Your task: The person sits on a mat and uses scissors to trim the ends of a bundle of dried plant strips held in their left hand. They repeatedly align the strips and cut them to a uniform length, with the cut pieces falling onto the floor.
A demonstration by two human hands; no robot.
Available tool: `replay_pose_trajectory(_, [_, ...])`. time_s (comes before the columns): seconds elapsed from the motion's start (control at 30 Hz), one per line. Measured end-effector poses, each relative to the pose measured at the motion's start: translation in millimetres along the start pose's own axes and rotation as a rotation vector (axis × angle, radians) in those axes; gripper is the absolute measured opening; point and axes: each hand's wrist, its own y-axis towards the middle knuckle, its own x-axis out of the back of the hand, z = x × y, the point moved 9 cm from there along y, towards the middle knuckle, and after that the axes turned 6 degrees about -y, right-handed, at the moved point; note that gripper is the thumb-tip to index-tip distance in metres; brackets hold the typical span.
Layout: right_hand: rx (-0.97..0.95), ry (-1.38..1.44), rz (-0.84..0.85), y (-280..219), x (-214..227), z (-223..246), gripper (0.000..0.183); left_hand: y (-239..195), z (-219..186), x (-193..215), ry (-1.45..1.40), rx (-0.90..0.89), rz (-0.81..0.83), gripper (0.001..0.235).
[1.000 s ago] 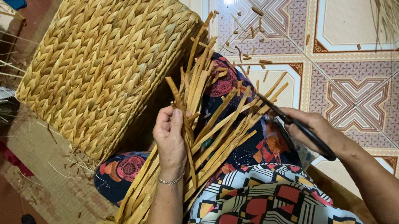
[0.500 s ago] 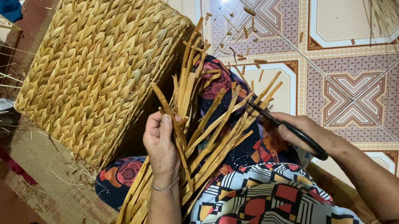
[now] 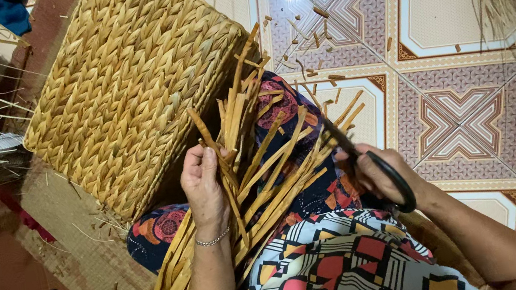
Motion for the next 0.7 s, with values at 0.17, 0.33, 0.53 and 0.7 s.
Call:
replay_pose_trajectory(0.17, [-0.101,0.089,-0.290,-10.3,48.9,-21.0,0.055,2.7,-4.0,6.9,-0.037,-0.045,-0.012,0.013])
replay_pose_trajectory(0.33, [-0.162,-0.297,-0.160,-5.9,56.6,-29.2,0.052,8.8,-0.9,12.7,0.011,-0.042,-0.040,0.013])
replay_pose_trajectory(0.53, [-0.393,-0.562,-0.050,-3.0,49.8,-22.2,0.058,11.2,7.6,10.2,0.078,-0.027,-0.033,0.015])
replay_pose_trajectory(0.7, [-0.313,-0.602,-0.024,15.3,50.5,-18.9,0.060,9.1,6.6,2.8,0.165,-0.045,0.017,0.017])
